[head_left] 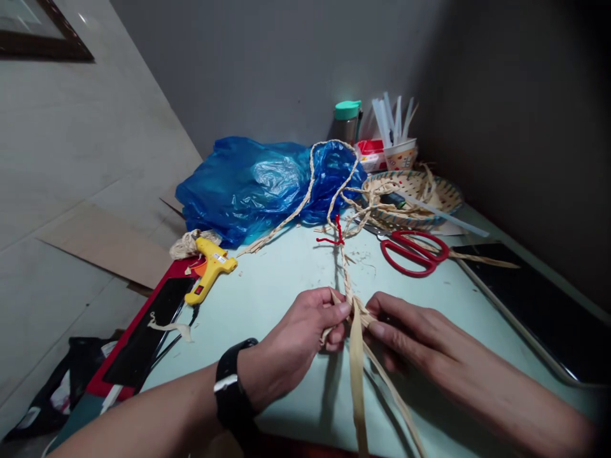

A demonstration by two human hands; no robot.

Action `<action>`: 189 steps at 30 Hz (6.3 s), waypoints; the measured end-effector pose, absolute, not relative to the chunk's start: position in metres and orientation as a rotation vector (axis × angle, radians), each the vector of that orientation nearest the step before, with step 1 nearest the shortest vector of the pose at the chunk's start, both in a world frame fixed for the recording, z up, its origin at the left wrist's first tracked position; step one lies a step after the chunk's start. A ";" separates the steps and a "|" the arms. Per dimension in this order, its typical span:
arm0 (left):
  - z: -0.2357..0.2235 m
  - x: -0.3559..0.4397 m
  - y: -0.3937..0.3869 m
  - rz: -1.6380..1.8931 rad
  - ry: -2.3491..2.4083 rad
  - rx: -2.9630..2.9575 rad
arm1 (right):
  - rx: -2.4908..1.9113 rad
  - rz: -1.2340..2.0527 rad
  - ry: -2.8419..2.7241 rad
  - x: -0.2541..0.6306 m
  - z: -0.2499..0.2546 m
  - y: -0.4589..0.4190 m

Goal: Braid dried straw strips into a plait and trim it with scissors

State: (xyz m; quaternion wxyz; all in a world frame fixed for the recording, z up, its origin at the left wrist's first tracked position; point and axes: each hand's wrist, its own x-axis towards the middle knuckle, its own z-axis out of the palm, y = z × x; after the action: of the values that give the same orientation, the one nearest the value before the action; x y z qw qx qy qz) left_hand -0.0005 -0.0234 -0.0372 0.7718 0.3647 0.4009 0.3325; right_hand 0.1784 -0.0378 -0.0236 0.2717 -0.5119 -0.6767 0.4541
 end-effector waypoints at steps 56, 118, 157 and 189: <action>-0.027 -0.012 -0.032 0.737 1.515 1.939 | -1.413 1.243 -1.835 0.152 -0.036 -0.034; -0.041 -0.002 -0.034 0.601 0.865 0.907 | -1.342 1.211 -1.833 0.161 -0.055 -0.045; -0.042 0.002 -0.047 0.794 1.012 0.973 | -1.345 -0.693 -2.472 0.127 -0.049 -0.100; -0.044 -0.007 -0.046 0.627 1.217 1.272 | -1.324 1.326 -1.855 0.167 -0.050 -0.041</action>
State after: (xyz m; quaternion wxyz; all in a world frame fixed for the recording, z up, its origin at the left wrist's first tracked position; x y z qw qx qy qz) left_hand -0.0069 -0.0457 -0.0437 0.5941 0.5474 0.5239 0.2700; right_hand 0.1671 -0.0411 -0.0500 0.2498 -0.4862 -0.6812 0.4870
